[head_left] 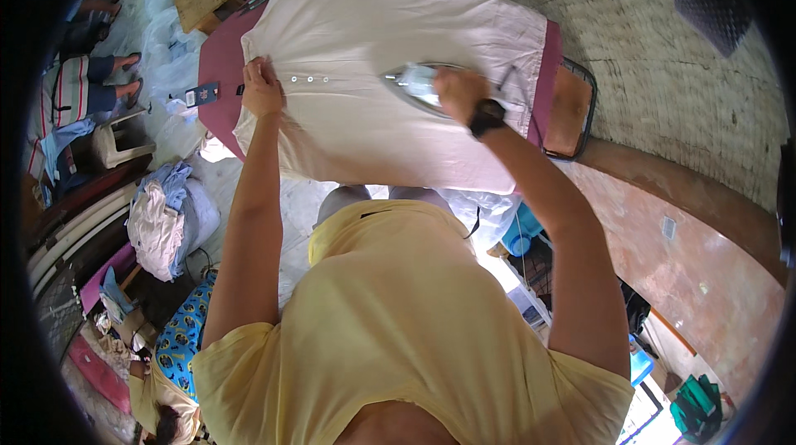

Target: The person irons a light-colored shirt on an ironing board, turning it over and smoothing the fabric by hand before continuing with the iron.

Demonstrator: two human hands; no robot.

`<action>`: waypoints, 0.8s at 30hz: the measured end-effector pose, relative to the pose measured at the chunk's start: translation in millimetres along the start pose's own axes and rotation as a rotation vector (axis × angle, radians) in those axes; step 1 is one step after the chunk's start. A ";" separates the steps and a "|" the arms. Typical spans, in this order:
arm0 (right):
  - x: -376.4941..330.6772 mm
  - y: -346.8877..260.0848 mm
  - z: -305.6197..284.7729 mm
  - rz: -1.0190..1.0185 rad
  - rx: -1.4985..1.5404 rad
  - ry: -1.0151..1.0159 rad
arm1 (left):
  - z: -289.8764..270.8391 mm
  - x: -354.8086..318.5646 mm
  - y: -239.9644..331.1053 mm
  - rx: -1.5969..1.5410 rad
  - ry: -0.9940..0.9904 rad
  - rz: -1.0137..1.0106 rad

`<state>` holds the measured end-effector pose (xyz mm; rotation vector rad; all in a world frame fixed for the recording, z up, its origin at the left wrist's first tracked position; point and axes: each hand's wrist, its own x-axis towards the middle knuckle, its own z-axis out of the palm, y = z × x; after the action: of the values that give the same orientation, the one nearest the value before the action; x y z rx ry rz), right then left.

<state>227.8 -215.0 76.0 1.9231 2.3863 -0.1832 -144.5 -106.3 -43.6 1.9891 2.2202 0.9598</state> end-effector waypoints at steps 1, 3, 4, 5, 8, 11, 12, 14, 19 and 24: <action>-18.9 26.1 2.0 0.157 0.172 0.007 | -0.2 -0.1 0.2 -0.004 -0.006 0.000; -49.6 72.5 5.7 0.152 0.166 0.066 | -0.6 0.0 0.3 -0.044 0.004 0.016; -59.0 87.5 8.2 0.185 0.081 0.034 | -1.0 -0.6 0.4 -0.029 0.000 0.005; -62.3 95.7 11.9 0.171 0.149 0.077 | -0.7 0.1 0.8 -0.015 -0.005 -0.003; -57.3 89.3 13.7 0.123 0.291 0.129 | -1.1 0.4 2.2 0.015 -0.006 -0.028; -25.5 39.2 9.5 0.034 0.321 0.114 | -0.4 -0.1 4.7 0.002 0.009 -0.020; -11.2 15.2 8.6 0.043 0.319 0.071 | -0.8 -0.2 4.8 -0.008 0.014 -0.008; 19.0 -33.2 4.9 0.056 0.344 0.118 | -1.4 -0.6 5.2 -0.039 0.041 0.024; 73.2 -96.0 -5.5 0.089 0.458 0.135 | 0.8 0.0 2.3 0.018 -0.003 -0.005; 30.6 -37.9 -4.1 -0.154 0.150 0.078 | 4.1 -0.8 -1.9 -0.028 0.063 0.038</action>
<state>184.4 -192.7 77.9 1.8370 2.6437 -0.3092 -144.4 -105.2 -48.0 2.0244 2.1946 1.0652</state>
